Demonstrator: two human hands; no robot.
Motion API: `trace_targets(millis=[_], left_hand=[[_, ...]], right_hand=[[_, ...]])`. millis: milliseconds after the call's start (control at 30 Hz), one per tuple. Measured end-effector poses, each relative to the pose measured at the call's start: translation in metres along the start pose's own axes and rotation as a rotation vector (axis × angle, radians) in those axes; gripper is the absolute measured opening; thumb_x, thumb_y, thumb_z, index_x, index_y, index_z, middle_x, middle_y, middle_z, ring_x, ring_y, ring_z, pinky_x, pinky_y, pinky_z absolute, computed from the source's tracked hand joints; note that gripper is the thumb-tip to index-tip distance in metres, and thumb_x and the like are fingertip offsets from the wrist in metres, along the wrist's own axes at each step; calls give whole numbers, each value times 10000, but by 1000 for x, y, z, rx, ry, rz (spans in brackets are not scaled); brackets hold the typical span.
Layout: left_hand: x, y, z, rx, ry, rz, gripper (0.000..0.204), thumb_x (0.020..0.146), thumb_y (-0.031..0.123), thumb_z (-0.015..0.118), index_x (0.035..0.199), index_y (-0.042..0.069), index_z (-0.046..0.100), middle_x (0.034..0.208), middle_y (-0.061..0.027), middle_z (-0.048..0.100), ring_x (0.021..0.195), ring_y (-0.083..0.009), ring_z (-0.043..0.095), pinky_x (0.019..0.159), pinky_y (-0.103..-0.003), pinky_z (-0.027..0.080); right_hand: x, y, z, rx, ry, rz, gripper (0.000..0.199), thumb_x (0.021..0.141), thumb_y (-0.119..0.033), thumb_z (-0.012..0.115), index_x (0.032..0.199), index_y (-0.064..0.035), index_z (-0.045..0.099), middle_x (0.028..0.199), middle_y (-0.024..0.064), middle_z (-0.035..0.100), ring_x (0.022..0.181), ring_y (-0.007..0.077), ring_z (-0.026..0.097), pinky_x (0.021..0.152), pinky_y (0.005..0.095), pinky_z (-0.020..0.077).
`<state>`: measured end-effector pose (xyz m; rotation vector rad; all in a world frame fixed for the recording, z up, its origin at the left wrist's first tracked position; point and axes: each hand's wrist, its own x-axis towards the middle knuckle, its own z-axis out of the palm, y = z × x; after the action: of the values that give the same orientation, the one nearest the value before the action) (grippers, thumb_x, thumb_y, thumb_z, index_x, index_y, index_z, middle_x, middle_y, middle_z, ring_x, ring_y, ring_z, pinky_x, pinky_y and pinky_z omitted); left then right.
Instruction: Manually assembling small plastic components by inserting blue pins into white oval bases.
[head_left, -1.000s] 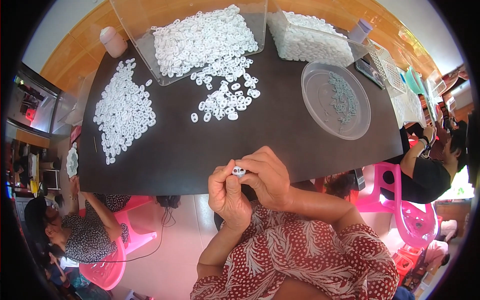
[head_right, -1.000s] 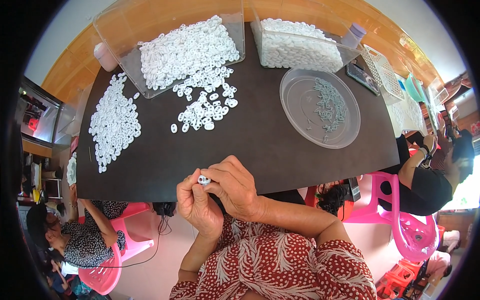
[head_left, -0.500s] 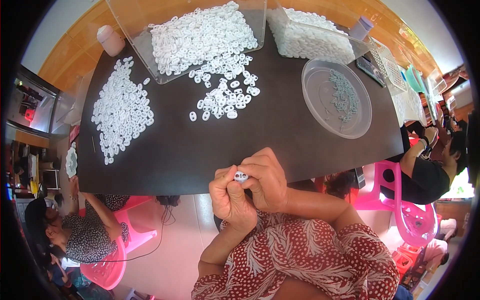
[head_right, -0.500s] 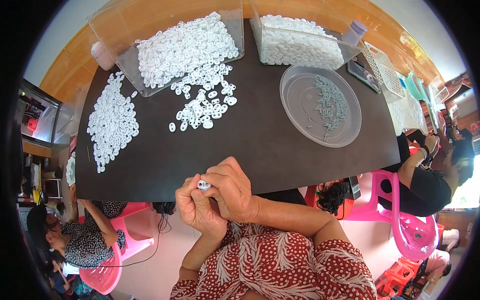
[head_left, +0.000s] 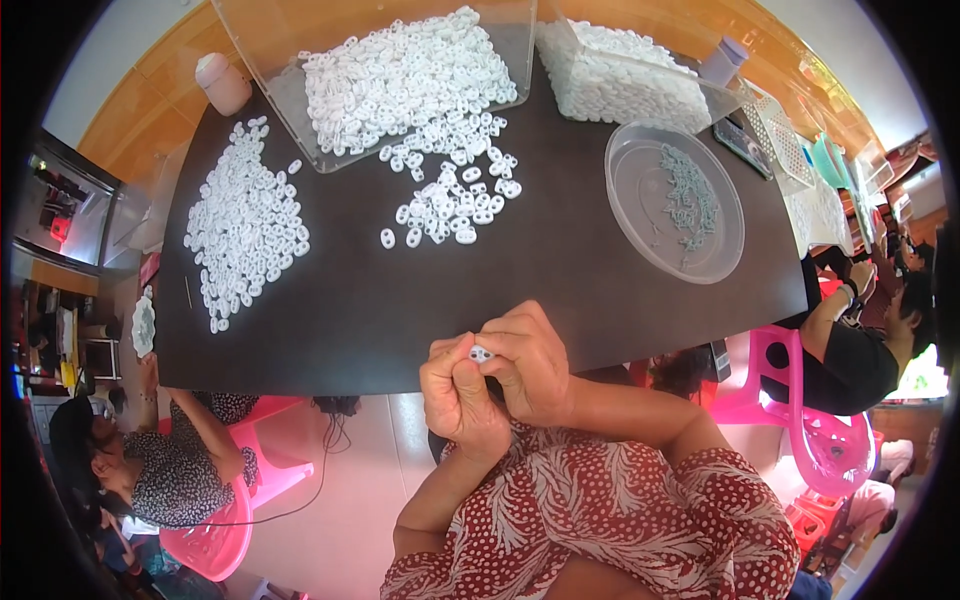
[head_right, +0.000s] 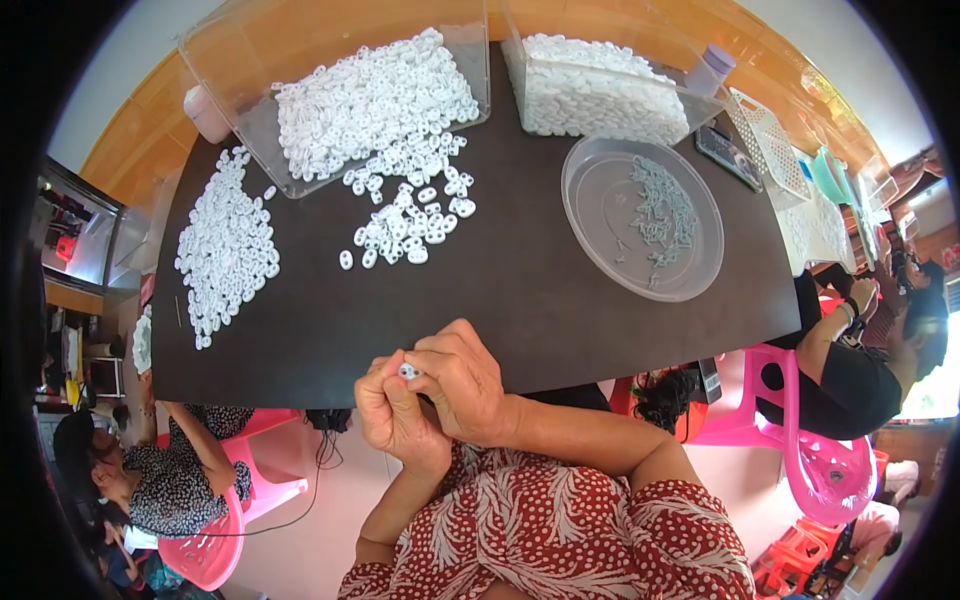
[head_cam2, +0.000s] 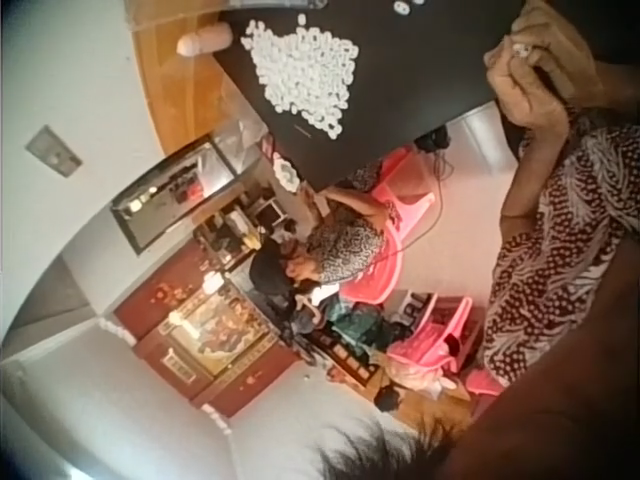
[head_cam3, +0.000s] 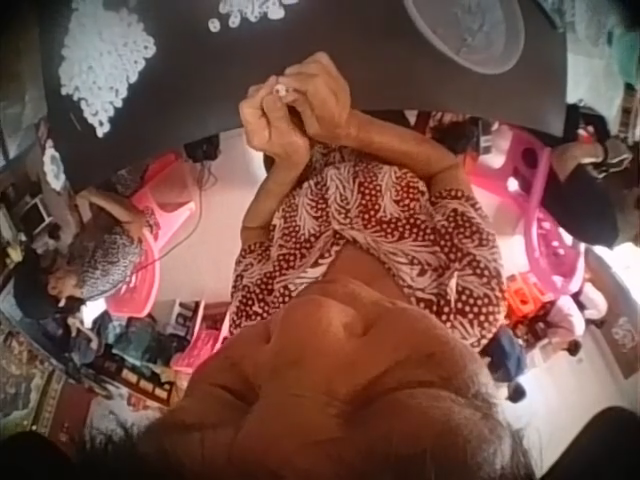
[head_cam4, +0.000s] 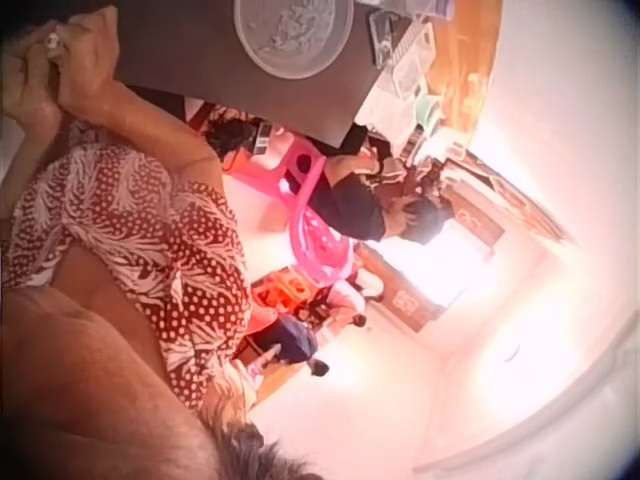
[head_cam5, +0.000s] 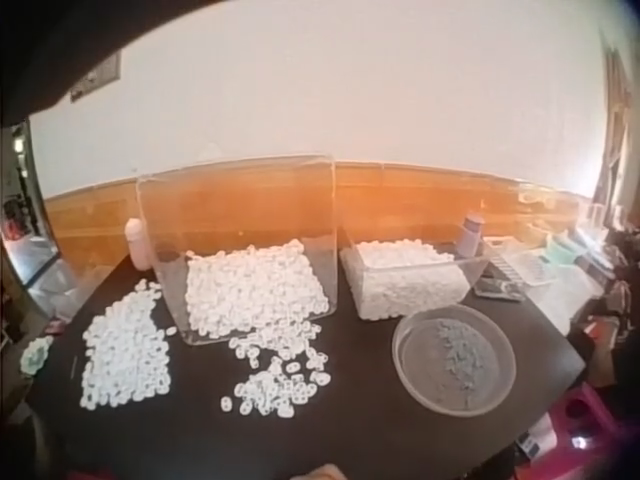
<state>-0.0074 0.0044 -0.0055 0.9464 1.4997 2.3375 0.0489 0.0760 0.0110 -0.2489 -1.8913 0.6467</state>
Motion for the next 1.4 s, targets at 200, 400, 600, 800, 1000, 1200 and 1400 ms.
trace_targets(millis=[200, 400, 600, 800, 1000, 1200, 1400], left_hand=[[14, 12, -7, 273, -244, -122, 199, 920, 13, 524, 1086, -43, 620, 905, -56, 611, 782, -112, 548, 700, -228, 442], [92, -1, -36, 844, -273, 277, 156, 839, -7, 609, 984, 22, 660, 801, -84, 628, 694, -189, 571, 622, -287, 447], [129, -25, -19, 998, -439, 615, 208, 713, 4, 645, 908, 73, 670, 793, -60, 572, 756, -247, 510, 664, -366, 399], [142, -50, -8, 1062, -490, 640, 109, 647, -10, 634, 724, 58, 599, 743, -62, 487, 730, -255, 454, 649, -373, 349], [148, -53, -5, 1106, -562, 663, 139, 583, -43, 595, 656, 54, 528, 735, -79, 468, 726, -268, 447, 645, -379, 342], [141, -36, -12, 1071, -463, 663, 139, 618, -55, 596, 687, 53, 542, 725, -114, 488, 716, -296, 477, 643, -394, 374], [107, -10, -12, 84, -214, -437, 92, 852, 61, 625, 907, -11, 641, 803, -34, 609, 742, -66, 542, 688, -221, 446]], right_hand=[[8, 11, -31, -26, -119, 132, 232, 696, 24, 692, 914, -19, 622, 829, 91, 637, 682, 250, 572, 600, 340, 459], [90, 43, -109, -409, 2, 193, 165, 761, 6, 665, 925, -10, 650, 802, 114, 619, 659, 194, 573, 597, 304, 449], [175, 128, -174, -673, 155, 152, 175, 841, -116, 627, 973, -6, 664, 839, 63, 655, 762, 116, 586, 713, 247, 461], [211, 199, -195, -794, 94, 201, 179, 770, -165, 627, 897, -51, 681, 774, 158, 657, 788, 318, 636, 710, 404, 475], [213, 214, -195, -1027, -78, 238, 172, 741, -144, 620, 867, -42, 678, 794, 169, 655, 790, 346, 620, 718, 427, 470], [174, 139, -163, -674, 1, 65, 130, 781, -100, 620, 872, -23, 673, 824, 140, 643, 843, 305, 591, 748, 390, 463], [83, 64, -84, -134, -263, 262, 122, 755, -46, 669, 873, -18, 652, 779, 108, 616, 761, 269, 571, 697, 363, 465]])
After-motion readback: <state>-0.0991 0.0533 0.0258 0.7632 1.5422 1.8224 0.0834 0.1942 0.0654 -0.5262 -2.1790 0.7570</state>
